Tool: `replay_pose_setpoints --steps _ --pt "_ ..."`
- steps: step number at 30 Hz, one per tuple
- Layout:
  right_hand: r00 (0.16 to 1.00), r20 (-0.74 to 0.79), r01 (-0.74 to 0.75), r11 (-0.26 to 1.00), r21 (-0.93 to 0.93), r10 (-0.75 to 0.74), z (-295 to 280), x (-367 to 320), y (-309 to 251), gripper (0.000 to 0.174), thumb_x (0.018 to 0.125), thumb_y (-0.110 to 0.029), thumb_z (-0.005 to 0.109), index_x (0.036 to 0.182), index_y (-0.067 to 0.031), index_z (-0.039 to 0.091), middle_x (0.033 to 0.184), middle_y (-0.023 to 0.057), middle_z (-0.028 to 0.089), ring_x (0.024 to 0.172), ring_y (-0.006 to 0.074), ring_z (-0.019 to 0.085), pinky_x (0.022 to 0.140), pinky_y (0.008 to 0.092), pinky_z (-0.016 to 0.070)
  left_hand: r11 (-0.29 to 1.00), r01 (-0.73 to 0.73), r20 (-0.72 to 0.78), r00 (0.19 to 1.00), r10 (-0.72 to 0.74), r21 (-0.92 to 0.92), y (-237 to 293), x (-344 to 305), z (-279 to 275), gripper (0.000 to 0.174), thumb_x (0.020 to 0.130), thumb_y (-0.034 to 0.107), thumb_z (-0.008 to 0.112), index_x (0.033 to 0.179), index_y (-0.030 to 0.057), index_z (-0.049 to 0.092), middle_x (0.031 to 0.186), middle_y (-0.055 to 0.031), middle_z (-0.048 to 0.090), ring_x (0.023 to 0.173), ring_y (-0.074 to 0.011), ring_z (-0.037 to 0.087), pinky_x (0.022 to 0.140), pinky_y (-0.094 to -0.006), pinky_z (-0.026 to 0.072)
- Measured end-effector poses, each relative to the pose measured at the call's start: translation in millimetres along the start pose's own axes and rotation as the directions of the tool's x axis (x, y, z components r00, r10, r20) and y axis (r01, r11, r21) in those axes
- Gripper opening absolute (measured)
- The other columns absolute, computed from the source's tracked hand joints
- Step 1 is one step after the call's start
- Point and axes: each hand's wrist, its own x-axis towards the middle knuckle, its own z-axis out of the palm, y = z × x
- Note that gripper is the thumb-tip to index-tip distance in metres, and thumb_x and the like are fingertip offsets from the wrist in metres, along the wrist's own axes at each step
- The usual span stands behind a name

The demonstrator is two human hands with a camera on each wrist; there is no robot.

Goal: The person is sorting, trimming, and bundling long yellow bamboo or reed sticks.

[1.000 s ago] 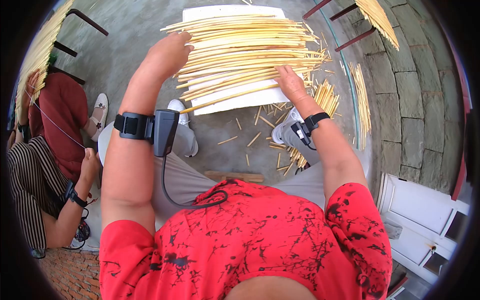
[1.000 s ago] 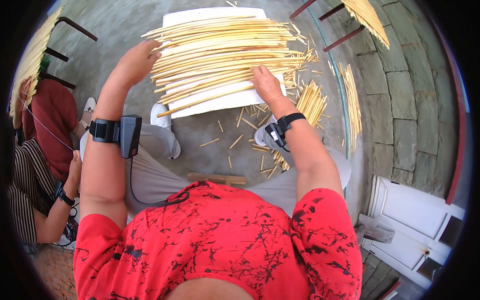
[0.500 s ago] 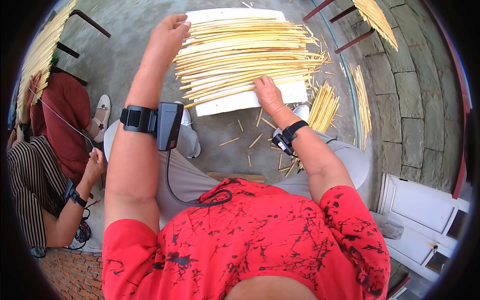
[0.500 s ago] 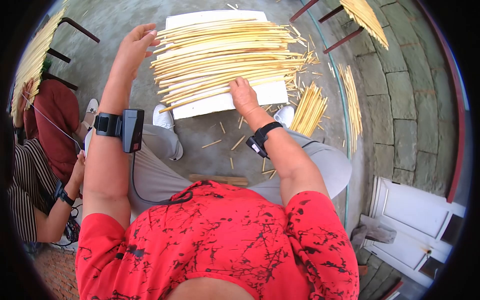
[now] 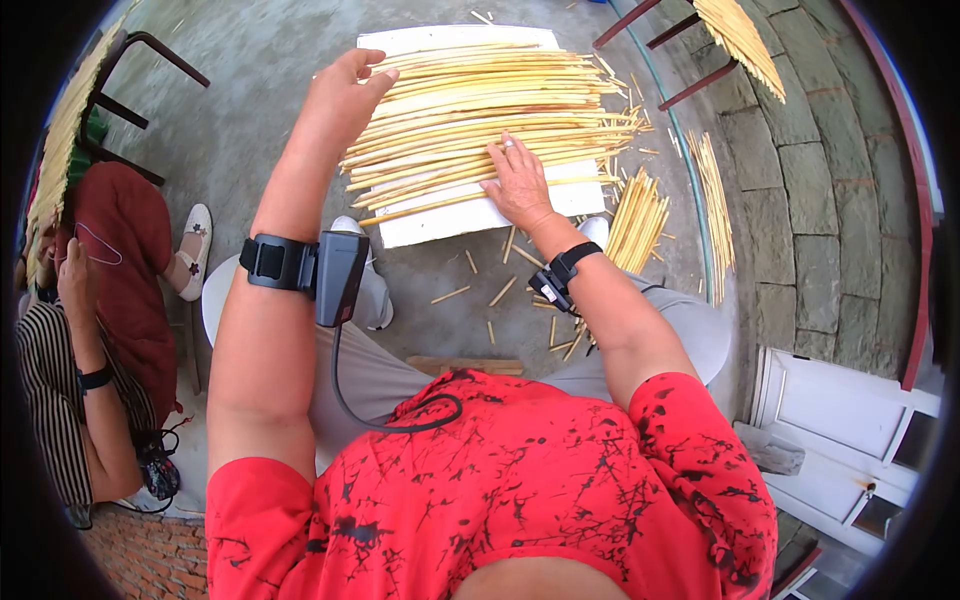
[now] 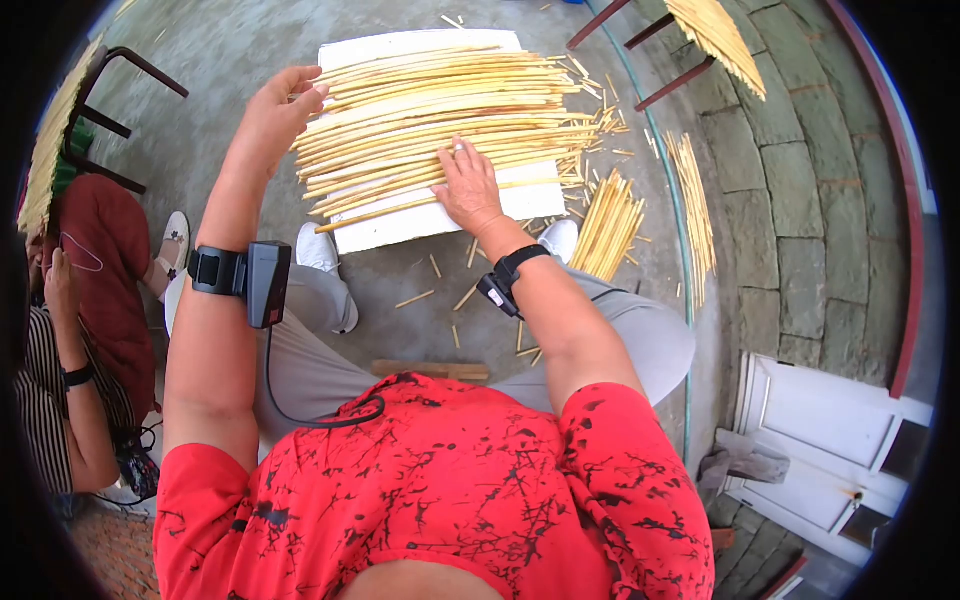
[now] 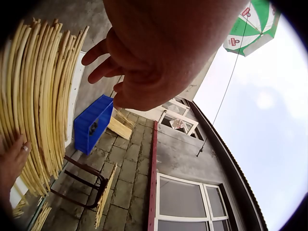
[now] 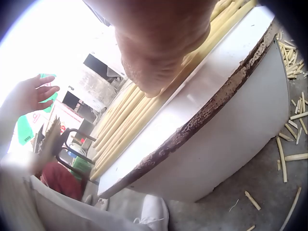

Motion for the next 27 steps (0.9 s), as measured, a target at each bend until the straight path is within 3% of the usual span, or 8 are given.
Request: replay_pose_setpoints --steps 2,3,5,9,11,16,21,27 --pt "0.999 0.049 -0.010 1.000 -0.016 0.011 13 0 -2 0.060 0.083 -0.036 0.054 0.132 -0.0087 0.033 0.133 0.0189 0.034 0.130 0.0332 0.022 0.104 0.0515 0.0159 0.998 -0.002 -0.012 1.000 0.003 0.061 4 -4 1 0.039 0.084 0.025 0.057 0.117 0.0037 0.053 0.104 -0.0118 0.056 0.093 -0.0203 0.056 0.074 -0.0326 0.0438" --pt "0.999 0.044 -0.016 1.000 -0.017 0.016 14 -1 -3 0.060 0.083 -0.036 0.054 0.132 -0.0087 0.033 0.133 0.0189 0.034 0.130 0.0332 0.022 0.104 0.0515 0.0159 0.998 -0.009 -0.007 1.000 0.009 0.063 7 -6 1 0.039 0.084 0.025 0.057 0.117 0.0037 0.053 0.104 -0.0118 0.056 0.093 -0.0203 0.056 0.074 -0.0326 0.0438" --pt "1.000 0.002 -0.001 1.000 -0.025 0.001 16 -7 -5 0.059 0.083 -0.035 0.054 0.131 -0.0083 0.035 0.132 0.0184 0.036 0.128 0.0335 0.024 0.103 0.0520 0.0170 0.998 -0.008 -0.012 1.000 0.009 0.068 13 -8 0 0.044 0.081 0.026 0.059 0.115 -0.0004 0.054 0.107 -0.0235 0.058 0.101 -0.0317 0.057 0.083 -0.0357 0.0448" --pt "0.999 -0.027 -0.025 1.000 -0.014 0.025 16 -19 -5 0.053 0.083 -0.034 0.054 0.128 -0.0081 0.041 0.128 0.0174 0.038 0.125 0.0323 0.028 0.103 0.0538 0.0171 0.999 -0.018 0.008 1.000 0.018 0.050 12 -7 1 0.043 0.082 0.026 0.059 0.115 -0.0004 0.054 0.107 -0.0237 0.058 0.100 -0.0317 0.057 0.083 -0.0360 0.0445" --pt "0.999 -0.050 -0.020 0.999 -0.037 0.018 20 -19 -4 0.053 0.083 -0.034 0.054 0.127 -0.0082 0.042 0.128 0.0176 0.038 0.125 0.0321 0.029 0.103 0.0537 0.0170 0.995 -0.028 0.060 0.998 0.022 0.097 14 -8 1 0.041 0.084 0.026 0.058 0.117 0.0024 0.053 0.108 -0.0166 0.054 0.093 -0.0225 0.055 0.074 -0.0317 0.0451" --pt "0.997 -0.065 -0.031 0.999 -0.036 0.029 23 -15 -6 0.055 0.083 -0.036 0.053 0.128 -0.0076 0.040 0.131 0.0189 0.035 0.127 0.0328 0.027 0.103 0.0538 0.0153 0.993 -0.035 0.074 0.997 0.027 0.116 9 -7 3 0.042 0.083 0.025 0.058 0.117 0.0013 0.053 0.108 -0.0180 0.054 0.092 -0.0226 0.055 0.075 -0.0315 0.0448" --pt "0.996 -0.072 -0.058 0.998 0.002 0.058 21 8 -4 0.062 0.084 -0.041 0.050 0.133 -0.0065 0.033 0.138 0.0202 0.028 0.132 0.0343 0.018 0.104 0.0537 0.0116 0.985 -0.084 0.109 0.992 0.068 0.148 17 -11 6 0.043 0.083 0.025 0.058 0.118 0.0005 0.052 0.108 -0.0189 0.054 0.091 -0.0225 0.055 0.076 -0.0313 0.0447" --pt "0.995 -0.012 -0.098 0.995 -0.029 0.097 24 12 -11 0.061 0.084 -0.043 0.050 0.131 -0.0066 0.035 0.137 0.0203 0.030 0.131 0.0340 0.018 0.105 0.0526 0.0115 0.992 -0.041 0.108 0.994 0.028 0.118 16 -9 2 0.045 0.083 0.025 0.058 0.120 0.0004 0.050 0.112 -0.0191 0.052 0.091 -0.0222 0.055 0.076 -0.0317 0.0445"
